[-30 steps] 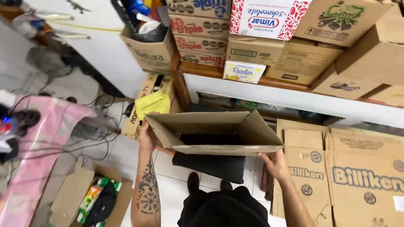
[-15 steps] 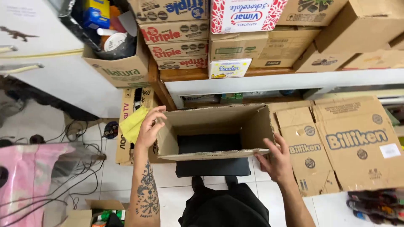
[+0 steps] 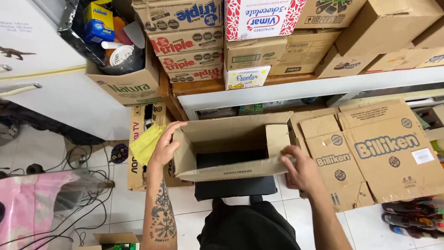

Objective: The person folds several empty cardboard boxes on a stool and places them on a shelf. The boxes include brands such as Mantekitas, Galletitas Crackers, Billiken, and Hermanos. The person handles each box one at a time, folding the flaps and stacking them neatly.

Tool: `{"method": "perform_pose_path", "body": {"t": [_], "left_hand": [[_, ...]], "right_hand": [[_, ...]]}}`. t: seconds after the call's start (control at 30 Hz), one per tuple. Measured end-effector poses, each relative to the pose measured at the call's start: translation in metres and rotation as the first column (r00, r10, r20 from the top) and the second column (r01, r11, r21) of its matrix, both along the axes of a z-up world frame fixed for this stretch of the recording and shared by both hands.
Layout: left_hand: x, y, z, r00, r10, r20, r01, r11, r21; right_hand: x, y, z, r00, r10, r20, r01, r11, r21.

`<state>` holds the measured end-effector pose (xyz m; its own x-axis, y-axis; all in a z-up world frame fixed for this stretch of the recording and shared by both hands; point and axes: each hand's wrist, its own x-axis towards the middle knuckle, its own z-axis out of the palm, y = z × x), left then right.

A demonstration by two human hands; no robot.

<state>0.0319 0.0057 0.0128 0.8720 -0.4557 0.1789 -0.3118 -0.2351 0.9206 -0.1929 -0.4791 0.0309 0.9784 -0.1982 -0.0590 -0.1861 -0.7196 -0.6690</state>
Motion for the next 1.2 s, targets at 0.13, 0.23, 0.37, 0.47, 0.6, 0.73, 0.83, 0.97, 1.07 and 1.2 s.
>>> {"method": "perform_pose_path", "body": {"t": [0.13,0.23,0.37,0.47,0.6,0.73,0.83,0.97,1.07,1.2], "left_hand": [[-0.006,-0.013,0.004,0.997,-0.043,-0.071,0.044,0.999,0.002],[-0.007,-0.019,-0.003,0.995,-0.092,-0.029,0.093,0.995,0.031],[-0.019,-0.033,0.028,0.983,-0.061,-0.172,0.059,0.998,-0.014],[-0.018,-0.062,0.0,0.992,0.118,-0.042,-0.113,0.989,0.096],[-0.048,-0.103,-0.007,0.911,0.371,0.182,-0.412,0.854,0.317],[-0.045,-0.097,-0.028,0.898,0.426,0.114,-0.44,0.86,0.258],[-0.021,-0.079,-0.089,0.817,0.506,0.276,-0.544,0.836,0.077],[-0.032,-0.055,-0.107,0.829,0.499,0.253,-0.513,0.858,-0.013],[-0.052,-0.05,-0.076,0.9,0.418,0.126,-0.432,0.892,0.13],[-0.054,-0.046,-0.079,0.967,0.239,0.093,-0.246,0.764,0.596]], "right_hand": [[0.033,0.006,0.002,0.992,0.047,0.117,0.003,0.92,-0.391],[0.051,0.017,-0.006,0.997,-0.019,0.077,0.039,0.961,-0.274],[0.066,0.018,-0.026,0.992,-0.109,0.071,0.123,0.964,-0.238],[0.07,0.018,-0.022,0.983,-0.173,0.064,0.184,0.942,-0.28],[0.091,0.034,-0.01,0.964,-0.265,0.021,0.25,0.878,-0.409],[0.108,0.027,-0.036,0.952,-0.303,0.051,0.29,0.833,-0.472],[0.106,0.022,-0.038,0.949,-0.293,0.118,0.315,0.85,-0.423],[0.094,0.019,-0.046,0.951,-0.303,0.067,0.31,0.931,-0.19],[0.083,0.019,-0.048,0.952,-0.304,0.033,0.305,0.944,-0.127],[0.073,0.028,-0.044,0.968,-0.24,0.07,0.244,0.968,-0.057]]}}
